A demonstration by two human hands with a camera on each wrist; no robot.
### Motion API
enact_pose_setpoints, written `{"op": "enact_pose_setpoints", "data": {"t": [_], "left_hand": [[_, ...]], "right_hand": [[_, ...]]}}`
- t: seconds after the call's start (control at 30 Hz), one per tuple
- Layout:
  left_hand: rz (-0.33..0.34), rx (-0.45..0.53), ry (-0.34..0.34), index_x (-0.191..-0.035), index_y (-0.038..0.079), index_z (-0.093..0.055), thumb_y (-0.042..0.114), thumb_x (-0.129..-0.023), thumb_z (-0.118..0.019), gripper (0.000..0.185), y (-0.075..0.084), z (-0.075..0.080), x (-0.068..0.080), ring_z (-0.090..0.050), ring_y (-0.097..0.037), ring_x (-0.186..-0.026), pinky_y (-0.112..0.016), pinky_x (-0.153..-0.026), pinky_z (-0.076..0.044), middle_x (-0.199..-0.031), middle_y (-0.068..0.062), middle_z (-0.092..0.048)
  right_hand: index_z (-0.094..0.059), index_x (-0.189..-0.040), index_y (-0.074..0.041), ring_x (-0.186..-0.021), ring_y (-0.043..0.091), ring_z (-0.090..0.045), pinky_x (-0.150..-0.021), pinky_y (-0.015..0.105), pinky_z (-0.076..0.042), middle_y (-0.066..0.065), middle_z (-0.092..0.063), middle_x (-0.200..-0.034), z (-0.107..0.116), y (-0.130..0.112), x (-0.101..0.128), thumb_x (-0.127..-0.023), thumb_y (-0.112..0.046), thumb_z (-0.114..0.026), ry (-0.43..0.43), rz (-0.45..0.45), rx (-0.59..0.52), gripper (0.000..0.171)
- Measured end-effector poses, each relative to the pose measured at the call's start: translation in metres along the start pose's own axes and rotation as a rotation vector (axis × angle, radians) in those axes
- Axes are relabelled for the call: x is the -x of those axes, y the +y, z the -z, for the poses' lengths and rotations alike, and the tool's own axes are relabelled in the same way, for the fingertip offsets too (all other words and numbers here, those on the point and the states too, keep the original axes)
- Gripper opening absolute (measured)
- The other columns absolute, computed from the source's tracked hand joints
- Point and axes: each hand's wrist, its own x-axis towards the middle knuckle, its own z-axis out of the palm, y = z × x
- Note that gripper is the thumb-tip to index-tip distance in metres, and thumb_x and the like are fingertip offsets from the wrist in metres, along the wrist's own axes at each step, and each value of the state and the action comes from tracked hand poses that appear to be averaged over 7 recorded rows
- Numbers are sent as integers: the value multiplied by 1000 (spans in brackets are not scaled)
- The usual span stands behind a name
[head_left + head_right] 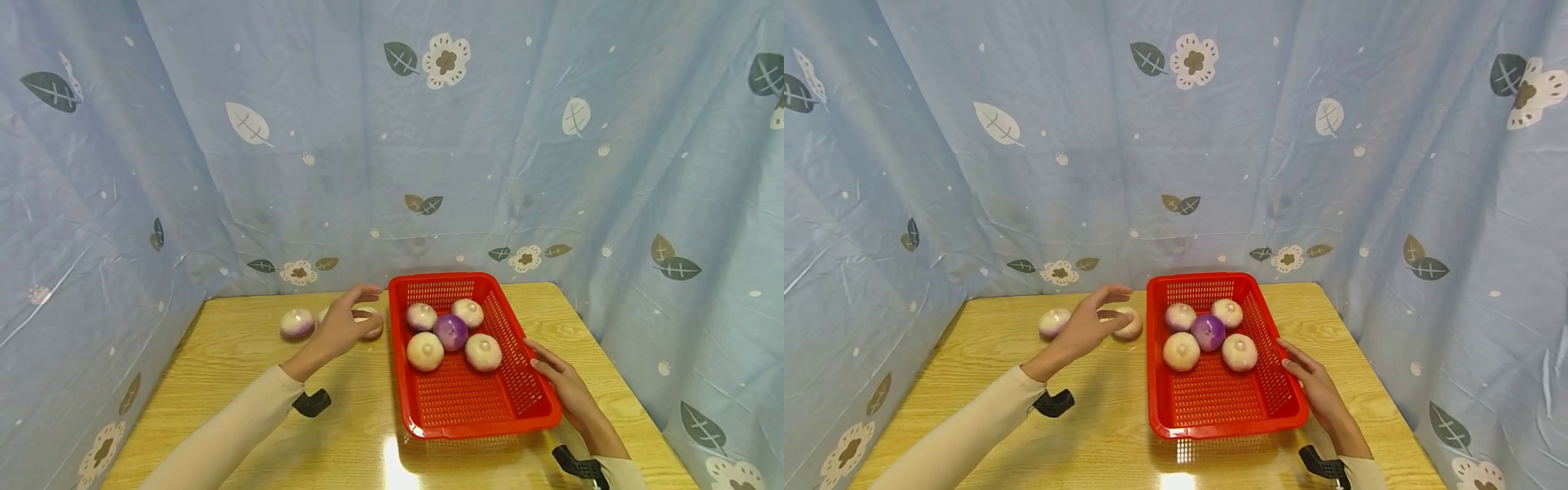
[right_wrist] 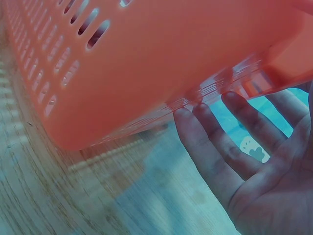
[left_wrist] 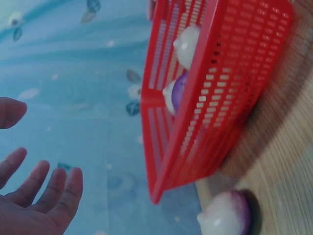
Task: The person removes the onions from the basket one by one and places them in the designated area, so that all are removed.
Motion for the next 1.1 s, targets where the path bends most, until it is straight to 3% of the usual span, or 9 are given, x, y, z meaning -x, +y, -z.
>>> {"op": "enact_pose_setpoints", "data": {"t": [0.27,0.63,0.87,1.1], "left_hand": [[-94,3,-82,-127,12,-57,12,-88,-71,42,13,-31,-14,-57,-29,-123,-43,-94,-54,-130,-8,-61],[-16,-5,-178,-128,20,-57,19,-87,-71,44,30,-65,-34,-65,-22,-112,-31,-93,-54,-132,-4,-61],[5,37,-219,-128,14,-57,16,-87,-73,43,30,-85,-46,-58,-28,-125,-38,-99,-52,-133,-8,-61],[44,-69,-261,-131,21,-56,22,-87,-74,47,31,-100,-52,-57,-27,-127,-40,-102,-49,-133,-2,-62]], "right_hand": [[-24,-157,-17,-108,9,-65,-85,33,-58,-20,-56,-127,0,0,0,-105,-29,-47,-1,3,-6,58],[-25,-156,-14,-108,7,-65,-85,31,-58,-21,-56,-129,1,0,0,-105,-26,-47,-3,25,-2,57],[-26,-156,-15,-109,6,-64,-86,30,-58,-20,-56,-129,1,1,-1,-105,-28,-47,3,20,2,57],[-27,-156,-16,-108,7,-64,-86,30,-58,-20,-56,-128,1,0,-1,-104,-29,-48,9,15,9,57]]}}
